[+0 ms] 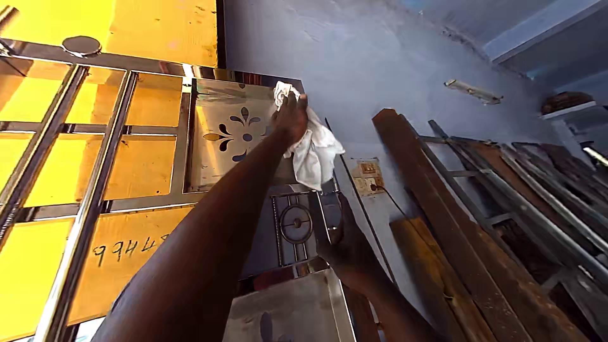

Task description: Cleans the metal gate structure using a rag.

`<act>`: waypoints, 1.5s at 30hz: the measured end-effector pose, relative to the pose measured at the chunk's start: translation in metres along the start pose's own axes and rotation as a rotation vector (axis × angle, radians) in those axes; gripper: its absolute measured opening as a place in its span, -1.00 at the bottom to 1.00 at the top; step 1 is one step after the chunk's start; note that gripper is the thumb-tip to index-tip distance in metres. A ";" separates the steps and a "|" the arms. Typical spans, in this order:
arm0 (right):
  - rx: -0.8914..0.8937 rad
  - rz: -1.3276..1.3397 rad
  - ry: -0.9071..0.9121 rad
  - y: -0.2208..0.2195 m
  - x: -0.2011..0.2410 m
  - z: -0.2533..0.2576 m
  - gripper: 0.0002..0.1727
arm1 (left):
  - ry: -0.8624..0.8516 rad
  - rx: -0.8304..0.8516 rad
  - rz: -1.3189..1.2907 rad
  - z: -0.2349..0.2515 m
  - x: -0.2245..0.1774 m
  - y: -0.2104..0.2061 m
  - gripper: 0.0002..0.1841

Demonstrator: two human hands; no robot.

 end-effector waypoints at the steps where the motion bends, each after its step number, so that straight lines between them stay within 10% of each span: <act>1: 0.001 0.001 -0.004 0.000 0.000 0.000 0.30 | 0.025 -0.014 -0.006 0.006 -0.001 0.002 -0.29; 11: 0.016 0.041 -0.051 -0.001 -0.002 -0.002 0.25 | 0.017 -0.075 0.210 -0.042 -0.022 0.008 -0.47; 15: -0.053 0.109 -0.035 0.001 -0.004 -0.011 -0.50 | 0.072 0.118 0.440 -0.123 -0.046 0.015 -0.38; 19: -0.009 0.310 -0.168 0.009 -0.007 -0.028 -0.85 | -0.060 0.259 0.527 -0.177 -0.059 0.034 -0.41; 23: -0.066 0.721 -0.235 0.007 -0.013 -0.028 -0.45 | -0.220 0.041 0.397 -0.192 -0.029 0.017 -0.56; 27: -0.028 0.769 -0.374 0.001 -0.030 -0.016 0.03 | 0.011 0.055 0.200 -0.249 -0.042 0.004 -0.49; 31: -0.073 0.649 -0.419 0.004 -0.028 -0.022 0.07 | 0.151 0.096 0.346 -0.274 -0.056 -0.001 -0.37; 40: -0.011 0.677 -0.298 0.014 -0.025 -0.062 -0.46 | -0.414 -0.193 0.414 -0.335 -0.062 0.002 -0.59; 45: -0.138 0.174 -0.310 0.011 -0.033 -0.059 -0.12 | -0.418 0.018 0.669 -0.305 -0.014 0.046 -0.48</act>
Point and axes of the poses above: each hand's wrist, its own z-axis towards the middle knuckle, its own y-axis out of the back of the hand, x = y × z, the point moved 3 cm from there along z, towards the middle knuckle, and after that the axes turned 15 degrees about -x, right-handed, at the moved point
